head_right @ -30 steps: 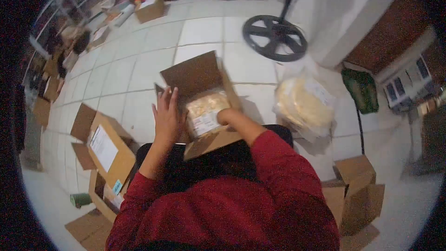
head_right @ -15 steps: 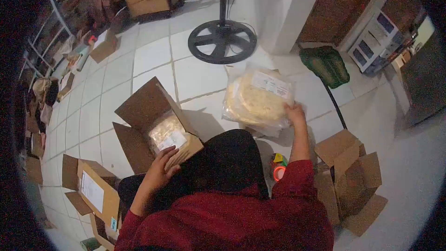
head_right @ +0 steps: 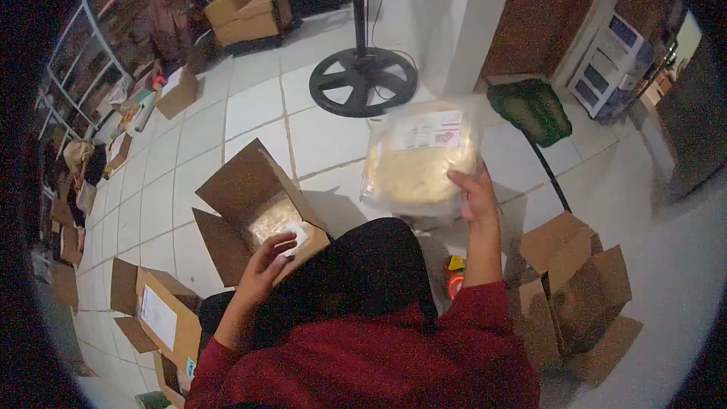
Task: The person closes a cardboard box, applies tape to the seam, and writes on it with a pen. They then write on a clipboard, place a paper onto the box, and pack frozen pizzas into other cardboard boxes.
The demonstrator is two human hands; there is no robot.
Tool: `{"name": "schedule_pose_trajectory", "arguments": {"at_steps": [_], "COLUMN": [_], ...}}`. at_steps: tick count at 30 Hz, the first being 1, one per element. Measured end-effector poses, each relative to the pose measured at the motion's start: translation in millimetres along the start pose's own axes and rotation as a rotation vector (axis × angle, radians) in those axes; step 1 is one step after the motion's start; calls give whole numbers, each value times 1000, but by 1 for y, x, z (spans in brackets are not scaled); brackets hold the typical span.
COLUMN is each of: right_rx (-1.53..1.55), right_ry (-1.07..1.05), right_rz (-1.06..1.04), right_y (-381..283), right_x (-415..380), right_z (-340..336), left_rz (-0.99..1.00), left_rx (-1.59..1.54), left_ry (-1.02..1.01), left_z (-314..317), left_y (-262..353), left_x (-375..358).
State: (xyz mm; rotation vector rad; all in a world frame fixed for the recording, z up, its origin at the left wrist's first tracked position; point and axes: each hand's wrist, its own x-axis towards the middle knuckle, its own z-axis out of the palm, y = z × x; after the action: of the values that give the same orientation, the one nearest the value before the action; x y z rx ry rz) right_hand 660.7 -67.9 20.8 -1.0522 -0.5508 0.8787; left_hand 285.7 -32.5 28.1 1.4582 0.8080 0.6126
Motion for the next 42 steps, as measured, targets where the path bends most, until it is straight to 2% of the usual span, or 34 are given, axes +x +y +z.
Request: {"name": "schedule_pose_trajectory", "arguments": {"at_steps": [1,3,4,5,6,7,8,9,10,12,15,16,18,19,25,30,32,33,34,35,36,38,39,40,42], "right_rx": [40,110,100,59,37,17,-34,-83,-6,-270,-1259,-1257,-1399,-1483,-1419,-1418,-848,-848,-671,-495,-497,-126,-129,-175,-225], "right_ry": [-75,-219,-220,-321,-382,-443,-428,-415,-377,-178,347,338,134,153,253,277,9,9,13,14,10,-61,-71,-84,-110], "right_rz": [14,-2,-1,-89,-117,-147,-88,-34,110,110,-250,-253,116,168,237,240,313,313,334,353,354,268,264,196,138], "right_y": [-7,-13,6,39,45,51,30,21,22,24,61,64,68,77,79,90,91,88,79,73,70,66,59,50,31], "right_x": [-10,-28,-29,-23,-28,-34,-53,-63,-52,-13,39,46,56,65,70,75,80,78,72,68,66,63,60,53,35], "right_z": [7,23,15,-1,7,14,48,69,60,34,-24,-28,-43,-50,-55,-55,-65,-62,-54,-46,-41,-32,-23,-13,9], "left_rz": [-18,36,73,91,147,37,-72,-73,-48,-20,-15,-7,11,3,62,25,8,-58,-124,-113,-114,-153,38,38,87], "left_rx": [-174,-214,-247,-383,-577,-620,-659,-663,-695,-731,-781,-733,-619,-576,-353,-230,-228,-295,-362,-382,-383,347,316,312,135], "left_ry": [-17,17,49,-14,-6,68,146,173,194,235,262,302,411,503,850,854,859,849,839,768,772,1036,894,903,661], "left_z": [1,7,10,12,15,18,20,18,14,7,-5,-11,-25,-35,-74,-89,-86,-80,-76,-84,-84,-84,-91,-90,-83], "left_y": [1,0,-1,-1,-18,-6,6,5,3,0,-4,-2,-4,-7,16,-7,-11,-8,-6,-22,-31,-45,-52,-47,-31], "left_x": [7,25,32,37,42,35,28,23,19,12,-3,-9,-19,-25,-37,-30,-26,-21,-18,-14,-7,4,4,5,6]}}
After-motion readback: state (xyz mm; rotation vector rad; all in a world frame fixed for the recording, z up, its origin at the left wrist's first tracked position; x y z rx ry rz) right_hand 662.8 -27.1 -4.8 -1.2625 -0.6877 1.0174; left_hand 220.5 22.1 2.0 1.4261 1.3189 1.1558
